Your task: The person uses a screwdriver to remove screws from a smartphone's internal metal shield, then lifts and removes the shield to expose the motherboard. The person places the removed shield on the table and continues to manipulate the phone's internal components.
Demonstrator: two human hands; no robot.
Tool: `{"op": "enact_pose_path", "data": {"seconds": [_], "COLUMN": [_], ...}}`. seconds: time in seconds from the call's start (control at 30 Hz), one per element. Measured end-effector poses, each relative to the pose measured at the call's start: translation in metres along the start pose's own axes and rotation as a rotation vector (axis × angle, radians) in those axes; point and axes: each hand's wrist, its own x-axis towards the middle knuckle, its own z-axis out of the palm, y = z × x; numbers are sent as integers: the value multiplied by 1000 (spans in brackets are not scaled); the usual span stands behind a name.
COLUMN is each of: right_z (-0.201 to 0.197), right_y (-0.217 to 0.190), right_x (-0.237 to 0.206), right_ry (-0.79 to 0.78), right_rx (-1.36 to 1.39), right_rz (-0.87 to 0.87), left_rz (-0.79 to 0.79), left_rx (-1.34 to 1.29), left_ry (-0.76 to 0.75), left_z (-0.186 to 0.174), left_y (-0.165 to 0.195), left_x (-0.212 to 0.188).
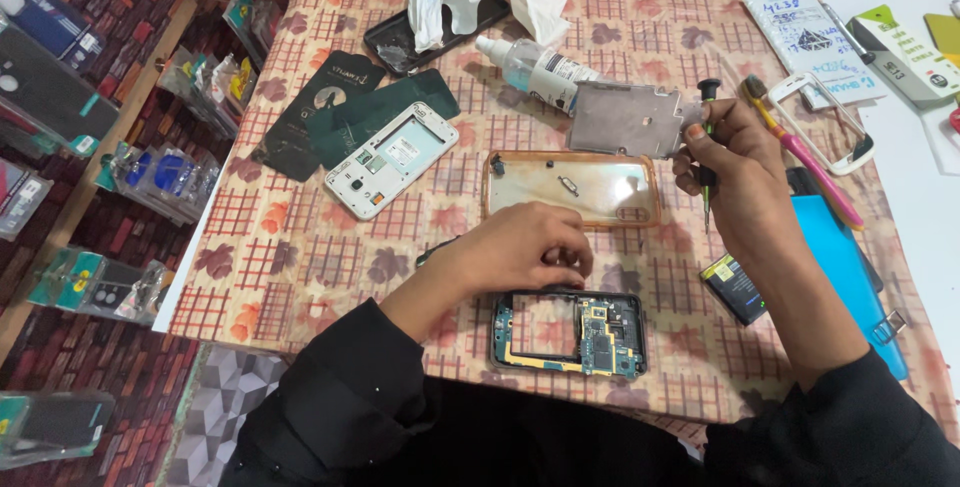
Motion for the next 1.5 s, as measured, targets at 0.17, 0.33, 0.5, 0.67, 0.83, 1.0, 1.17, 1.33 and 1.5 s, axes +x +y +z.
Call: {"op": "enact_pose_path", "data": {"seconds": [0.17, 0.33, 0.5, 0.67, 0.83, 1.0, 1.17, 1.33, 1.5], "right_z": [0, 3, 6, 10, 16, 23, 34, 39, 36], "right_y": [4, 7, 5, 3, -2, -8, -11, -21, -24], "right_x": [3, 3, 2, -3, -7, -15, -34, -39, -37], "right_ry": [-39, -61, -97, -111, -120, -153, -386, -705, -793], "right_rx": [4, -41, -30, -51, -31, -1, -126, -361, -419], "right_rz": [31, 51, 43, 64, 81, 122, 337, 542, 602], "left_rz": [-9, 84, -17, -175, -203, -255, -221, -272, -2], "left_rx": [141, 188, 130, 371, 391, 233, -388, -515, -522], "left_ry": [-72, -34, 81, 370, 483, 695, 464, -268, -302], "left_z": [5, 7, -4, -24, -27, -38, -57, -54, -39], "left_y": [3, 3, -1, -10, -15, -14, -4, 3, -2], "left_x": [-2, -7, -4, -8, -19, -18, -21, -27, -23]}}
